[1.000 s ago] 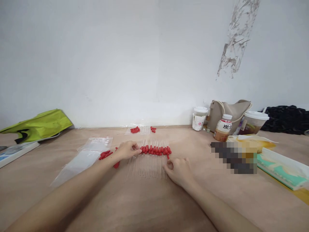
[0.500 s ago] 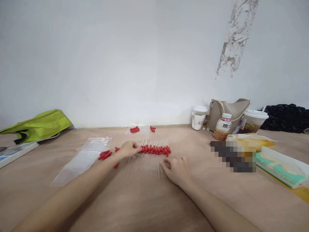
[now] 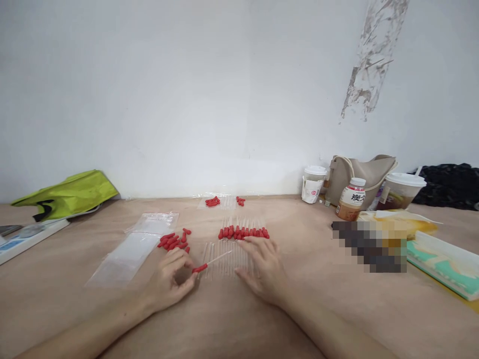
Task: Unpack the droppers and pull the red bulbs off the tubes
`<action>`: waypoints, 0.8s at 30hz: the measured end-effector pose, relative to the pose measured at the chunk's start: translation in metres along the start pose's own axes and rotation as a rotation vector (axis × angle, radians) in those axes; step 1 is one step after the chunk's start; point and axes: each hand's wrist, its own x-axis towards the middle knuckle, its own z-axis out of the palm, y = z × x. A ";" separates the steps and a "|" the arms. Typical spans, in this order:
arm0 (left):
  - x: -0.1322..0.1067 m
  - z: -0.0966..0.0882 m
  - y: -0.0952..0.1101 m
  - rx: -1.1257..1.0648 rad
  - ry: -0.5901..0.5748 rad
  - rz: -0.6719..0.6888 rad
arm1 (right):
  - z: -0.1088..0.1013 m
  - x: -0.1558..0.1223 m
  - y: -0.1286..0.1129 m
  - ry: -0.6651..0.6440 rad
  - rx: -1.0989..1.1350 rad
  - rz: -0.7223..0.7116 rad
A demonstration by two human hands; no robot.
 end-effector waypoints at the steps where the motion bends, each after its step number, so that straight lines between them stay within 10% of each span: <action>1: -0.004 0.001 0.000 0.005 0.010 0.029 | 0.000 0.001 -0.006 -0.024 0.001 -0.068; 24: -0.005 0.010 0.012 0.122 -0.098 0.305 | 0.011 -0.006 -0.027 -0.091 0.068 -0.208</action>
